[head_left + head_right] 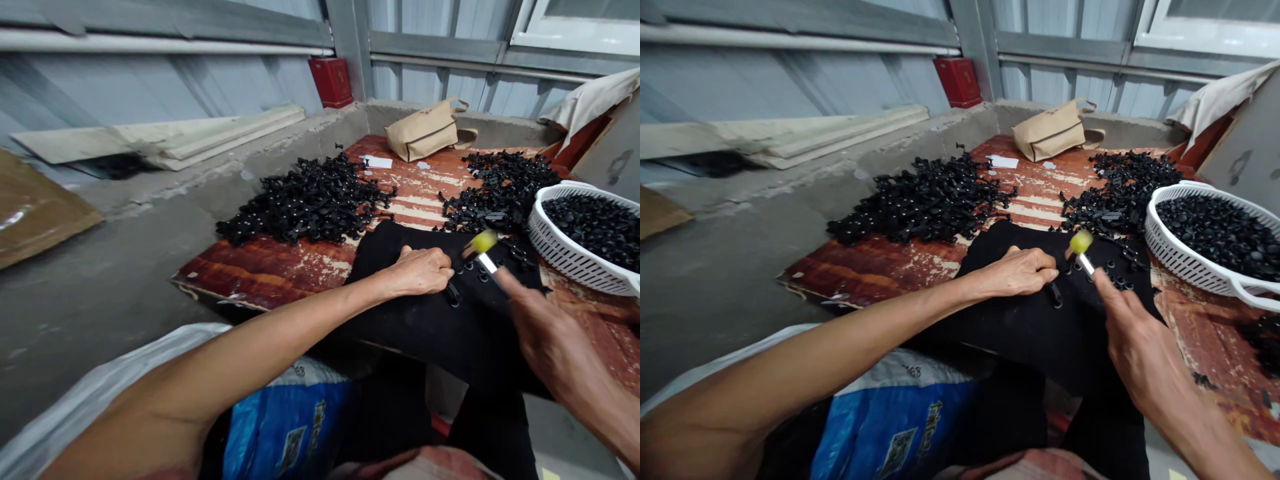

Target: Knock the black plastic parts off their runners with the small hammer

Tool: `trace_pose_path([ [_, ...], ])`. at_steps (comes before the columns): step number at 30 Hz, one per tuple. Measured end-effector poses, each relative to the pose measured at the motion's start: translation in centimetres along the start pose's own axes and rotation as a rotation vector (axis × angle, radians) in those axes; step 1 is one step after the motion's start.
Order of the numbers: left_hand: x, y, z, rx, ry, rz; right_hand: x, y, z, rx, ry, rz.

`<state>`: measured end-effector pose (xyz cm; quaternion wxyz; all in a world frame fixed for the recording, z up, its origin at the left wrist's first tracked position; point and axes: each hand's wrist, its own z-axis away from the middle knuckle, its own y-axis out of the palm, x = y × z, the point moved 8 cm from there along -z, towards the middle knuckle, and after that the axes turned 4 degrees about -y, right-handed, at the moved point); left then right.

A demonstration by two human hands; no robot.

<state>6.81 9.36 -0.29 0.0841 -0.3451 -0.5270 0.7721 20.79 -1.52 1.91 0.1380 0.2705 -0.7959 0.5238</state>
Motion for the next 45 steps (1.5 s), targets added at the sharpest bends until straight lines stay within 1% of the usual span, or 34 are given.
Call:
trace_pose_path([
  [3,0.4,-0.2,-0.3,0.013,0.001,0.032,-0.2,0.4,0.5,0.046,0.018,0.004],
  [5,0.7,-0.5,-0.1,0.035,0.014,0.107,-0.5,0.2,1.7,0.005,0.113,-0.102],
  [6,0.7,-0.8,0.1,0.045,0.031,0.158,-1.0,0.1,2.7,-0.042,0.220,-0.233],
  [7,0.7,-1.0,0.5,0.045,0.056,0.207,-1.9,0.4,4.0,-0.080,0.366,-0.411],
  [8,0.6,-1.4,1.0,0.023,0.086,0.241,-2.5,0.8,5.4,-0.116,0.489,-0.557],
  [9,0.5,-1.8,1.6,-0.032,0.121,0.247,-2.9,1.2,6.6,-0.148,0.560,-0.676],
  [10,0.4,-2.3,2.4,-0.126,0.163,0.220,-3.3,1.4,7.6,-0.198,0.612,-0.778],
  [11,0.1,-2.9,3.3,-0.268,0.216,0.156,-3.6,1.6,8.3,-0.252,0.645,-0.873],
  [13,-1.0,-3.8,6.1,-0.628,0.370,-0.049,-4.1,1.9,9.2,-0.352,0.683,-1.007],
  [14,-1.8,-3.6,7.7,-0.785,0.470,-0.156,-4.3,1.9,9.3,-0.399,0.696,-1.047],
  [15,-2.4,-3.2,9.1,-0.914,0.552,-0.251,-4.4,1.9,9.4,-0.434,0.708,-1.070],
  [16,-2.9,-2.5,10.3,-1.005,0.627,-0.331,-4.4,1.9,9.4,-0.460,0.715,-1.082],
  [18,-3.6,-1.2,11.7,-1.102,0.729,-0.439,-4.4,1.9,9.3,-0.491,0.719,-1.079],
  [20,-3.9,-0.6,12.3,-1.143,0.773,-0.492,-4.2,2.0,9.3,-0.498,0.714,-1.068],
  [24,-4.1,-0.6,12.8,-1.186,0.784,-0.519,-4.1,2.3,9.9,-0.532,0.749,-1.089],
  [28,-4.0,-0.5,12.7,-1.166,0.776,-0.531,-3.9,2.0,9.8,-0.575,0.739,-1.143],
  [31,-3.9,-0.3,12.5,-1.155,0.750,-0.531,-4.1,2.0,9.7,-0.565,0.742,-1.174],
  [36,-3.8,-0.2,12.5,-1.148,0.728,-0.518,-5.0,2.6,9.9,-0.506,0.756,-1.223],
  [39,-3.6,-0.3,12.6,-1.149,0.720,-0.526,-5.0,2.4,10.0,-0.518,0.717,-1.190],
  [42,-3.5,-0.4,12.9,-1.175,0.744,-0.518,-4.9,2.1,10.1,-0.532,0.708,-1.117],
  [45,-4.2,0.1,13.3,-1.187,0.803,-0.505,-4.3,2.1,9.7,-0.455,0.703,-0.997],
])
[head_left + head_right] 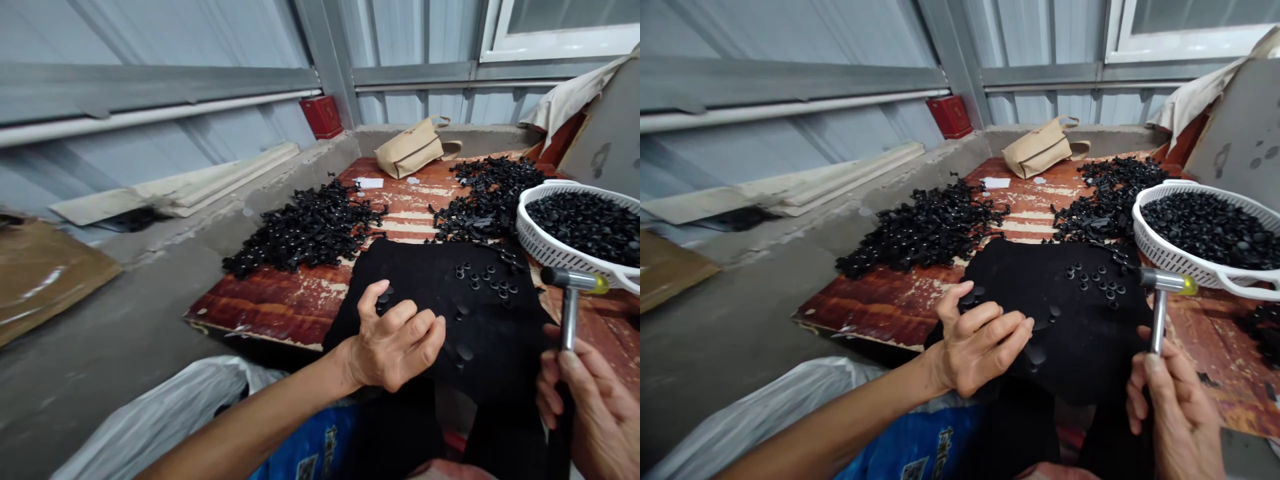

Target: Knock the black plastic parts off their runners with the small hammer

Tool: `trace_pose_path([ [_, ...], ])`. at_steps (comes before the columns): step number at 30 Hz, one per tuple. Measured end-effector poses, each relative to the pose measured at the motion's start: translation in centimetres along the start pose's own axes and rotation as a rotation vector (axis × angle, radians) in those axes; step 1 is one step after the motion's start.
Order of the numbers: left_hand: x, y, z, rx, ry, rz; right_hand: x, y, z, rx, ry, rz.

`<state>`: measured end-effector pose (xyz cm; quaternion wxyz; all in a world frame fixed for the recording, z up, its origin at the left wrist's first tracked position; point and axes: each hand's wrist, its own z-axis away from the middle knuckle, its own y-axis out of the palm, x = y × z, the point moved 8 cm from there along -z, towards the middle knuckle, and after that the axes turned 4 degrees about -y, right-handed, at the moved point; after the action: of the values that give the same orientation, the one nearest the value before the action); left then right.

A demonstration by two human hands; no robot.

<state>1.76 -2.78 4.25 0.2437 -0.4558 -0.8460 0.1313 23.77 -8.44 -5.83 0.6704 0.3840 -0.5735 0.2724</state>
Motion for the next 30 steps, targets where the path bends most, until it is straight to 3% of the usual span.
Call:
trace_pose_path([
  [10,-5.2,1.9,-2.2,-0.057,0.194,0.232,1.0,1.9,0.0,0.103,0.022,0.112],
  [20,-5.8,3.3,-1.8,0.034,0.185,0.273,0.6,1.6,0.2,0.074,0.022,0.025],
  [30,-5.9,3.5,-1.8,0.059,0.195,0.264,0.5,1.1,0.5,0.080,0.052,0.013],
])
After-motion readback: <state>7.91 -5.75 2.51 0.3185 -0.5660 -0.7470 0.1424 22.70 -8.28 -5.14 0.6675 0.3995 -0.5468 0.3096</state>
